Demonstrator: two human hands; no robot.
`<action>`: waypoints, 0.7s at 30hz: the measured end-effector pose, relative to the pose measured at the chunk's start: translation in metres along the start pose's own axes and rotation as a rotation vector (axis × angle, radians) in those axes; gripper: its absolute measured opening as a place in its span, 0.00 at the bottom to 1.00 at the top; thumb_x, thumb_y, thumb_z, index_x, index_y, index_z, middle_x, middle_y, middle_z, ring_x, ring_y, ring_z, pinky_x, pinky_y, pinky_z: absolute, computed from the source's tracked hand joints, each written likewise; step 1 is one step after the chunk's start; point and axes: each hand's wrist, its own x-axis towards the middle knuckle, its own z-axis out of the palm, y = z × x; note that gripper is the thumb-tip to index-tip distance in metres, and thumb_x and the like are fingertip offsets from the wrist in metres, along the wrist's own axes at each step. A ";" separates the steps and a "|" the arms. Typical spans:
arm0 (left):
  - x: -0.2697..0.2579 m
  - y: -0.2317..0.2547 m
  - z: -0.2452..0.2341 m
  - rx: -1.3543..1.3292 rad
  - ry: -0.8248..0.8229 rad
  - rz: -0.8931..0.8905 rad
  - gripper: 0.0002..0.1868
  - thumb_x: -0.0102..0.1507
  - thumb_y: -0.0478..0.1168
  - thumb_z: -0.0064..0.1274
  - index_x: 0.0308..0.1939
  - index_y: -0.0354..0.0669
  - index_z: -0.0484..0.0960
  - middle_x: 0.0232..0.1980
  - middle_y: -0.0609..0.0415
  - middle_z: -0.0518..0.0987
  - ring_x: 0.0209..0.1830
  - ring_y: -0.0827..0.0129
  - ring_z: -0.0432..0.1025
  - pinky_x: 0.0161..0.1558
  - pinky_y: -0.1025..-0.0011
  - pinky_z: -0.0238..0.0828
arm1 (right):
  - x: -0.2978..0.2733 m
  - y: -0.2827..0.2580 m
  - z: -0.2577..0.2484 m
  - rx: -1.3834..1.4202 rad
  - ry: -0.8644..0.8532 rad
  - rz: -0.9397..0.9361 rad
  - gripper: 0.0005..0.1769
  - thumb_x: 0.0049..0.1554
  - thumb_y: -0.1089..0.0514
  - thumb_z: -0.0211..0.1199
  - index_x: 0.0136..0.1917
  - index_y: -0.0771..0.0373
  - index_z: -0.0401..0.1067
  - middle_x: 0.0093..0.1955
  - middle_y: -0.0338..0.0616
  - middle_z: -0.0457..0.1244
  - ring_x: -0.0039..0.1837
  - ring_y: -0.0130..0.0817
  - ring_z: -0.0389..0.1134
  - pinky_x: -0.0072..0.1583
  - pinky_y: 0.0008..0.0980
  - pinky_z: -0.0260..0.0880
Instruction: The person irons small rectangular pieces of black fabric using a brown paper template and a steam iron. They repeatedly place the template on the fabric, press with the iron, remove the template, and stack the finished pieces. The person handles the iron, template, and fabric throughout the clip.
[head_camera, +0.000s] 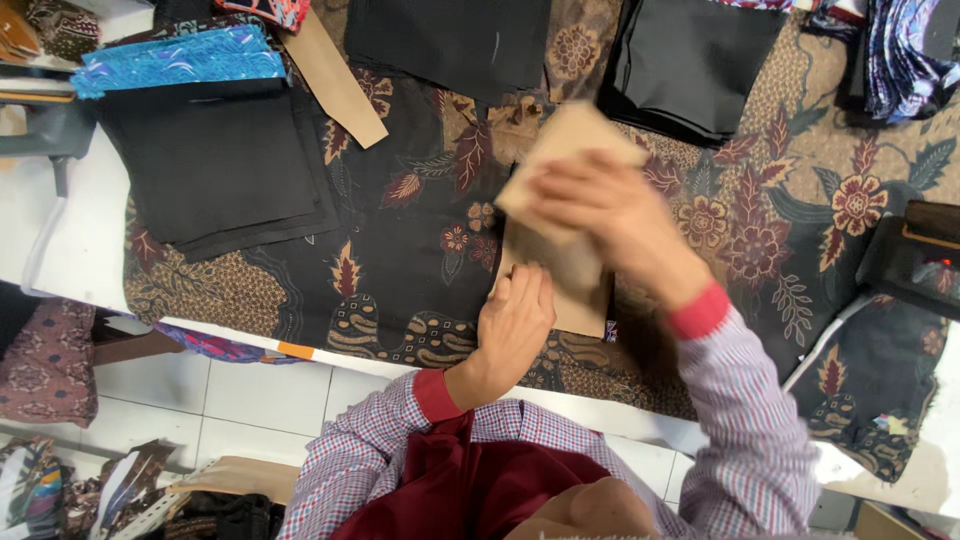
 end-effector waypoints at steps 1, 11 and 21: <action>-0.001 0.001 0.000 -0.071 -0.052 0.023 0.09 0.62 0.41 0.49 0.45 0.49 0.79 0.42 0.63 0.74 0.52 0.74 0.67 0.62 0.67 0.46 | 0.020 -0.005 0.012 0.006 -0.076 -0.106 0.25 0.50 0.58 0.62 0.62 0.54 0.78 0.72 0.41 0.65 0.76 0.40 0.61 0.78 0.49 0.50; -0.002 0.005 -0.005 0.051 -0.099 0.062 0.10 0.64 0.43 0.45 0.46 0.48 0.78 0.43 0.62 0.73 0.50 0.75 0.65 0.62 0.67 0.42 | 0.023 -0.004 0.043 0.009 -0.279 -0.191 0.25 0.50 0.57 0.62 0.61 0.52 0.78 0.70 0.34 0.65 0.75 0.32 0.60 0.78 0.48 0.48; 0.010 0.001 -0.003 0.034 -0.108 0.111 0.17 0.63 0.44 0.45 0.54 0.48 0.77 0.46 0.61 0.74 0.55 0.72 0.65 0.64 0.64 0.40 | 0.023 0.015 0.043 -0.087 -0.180 -0.035 0.24 0.55 0.62 0.57 0.64 0.53 0.76 0.67 0.36 0.68 0.74 0.30 0.62 0.80 0.51 0.42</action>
